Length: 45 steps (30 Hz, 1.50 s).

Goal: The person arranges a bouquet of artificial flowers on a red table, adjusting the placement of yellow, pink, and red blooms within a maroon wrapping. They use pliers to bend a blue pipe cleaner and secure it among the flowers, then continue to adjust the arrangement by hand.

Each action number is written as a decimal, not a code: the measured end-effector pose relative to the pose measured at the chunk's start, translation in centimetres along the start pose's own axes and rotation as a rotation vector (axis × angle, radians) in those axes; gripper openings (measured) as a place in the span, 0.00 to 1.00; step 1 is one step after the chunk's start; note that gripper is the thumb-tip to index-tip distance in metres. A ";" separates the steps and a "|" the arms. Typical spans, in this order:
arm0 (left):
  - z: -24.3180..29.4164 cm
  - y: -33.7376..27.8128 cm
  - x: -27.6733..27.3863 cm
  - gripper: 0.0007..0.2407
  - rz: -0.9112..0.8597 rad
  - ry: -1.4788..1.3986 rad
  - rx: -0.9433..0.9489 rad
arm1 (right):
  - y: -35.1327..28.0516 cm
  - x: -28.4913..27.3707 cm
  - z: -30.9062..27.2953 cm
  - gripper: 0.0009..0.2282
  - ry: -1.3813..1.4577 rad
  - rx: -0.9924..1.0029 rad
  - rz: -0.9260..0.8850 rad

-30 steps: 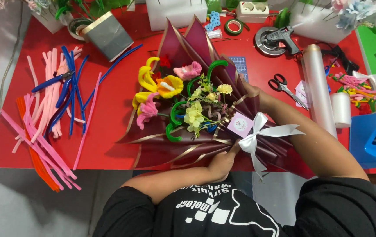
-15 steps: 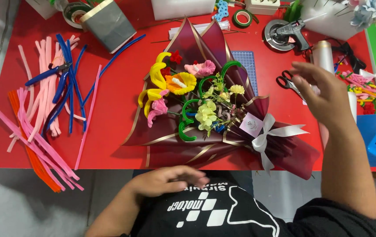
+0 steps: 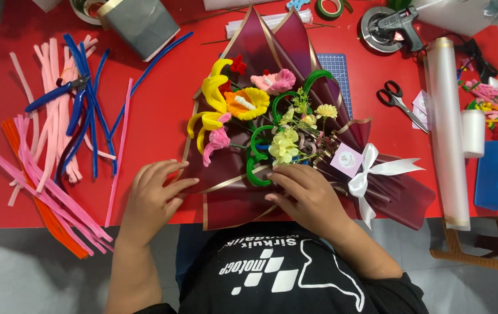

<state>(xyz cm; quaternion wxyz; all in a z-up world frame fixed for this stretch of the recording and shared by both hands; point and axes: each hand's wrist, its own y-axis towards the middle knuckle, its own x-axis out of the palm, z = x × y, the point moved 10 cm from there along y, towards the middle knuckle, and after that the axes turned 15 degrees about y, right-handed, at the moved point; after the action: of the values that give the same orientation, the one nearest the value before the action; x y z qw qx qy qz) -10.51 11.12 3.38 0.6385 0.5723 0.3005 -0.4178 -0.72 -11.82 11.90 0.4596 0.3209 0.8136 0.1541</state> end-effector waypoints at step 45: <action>9.7 16.0 5.4 0.09 -0.159 0.099 0.427 | -4.3 -0.6 9.2 0.07 -0.640 0.357 -0.121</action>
<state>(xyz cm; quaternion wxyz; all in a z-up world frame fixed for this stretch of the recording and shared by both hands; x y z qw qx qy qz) 5.17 0.46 7.99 0.4526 0.6886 0.2805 -0.4923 5.69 -15.88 5.06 0.6360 0.3791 0.6603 -0.1258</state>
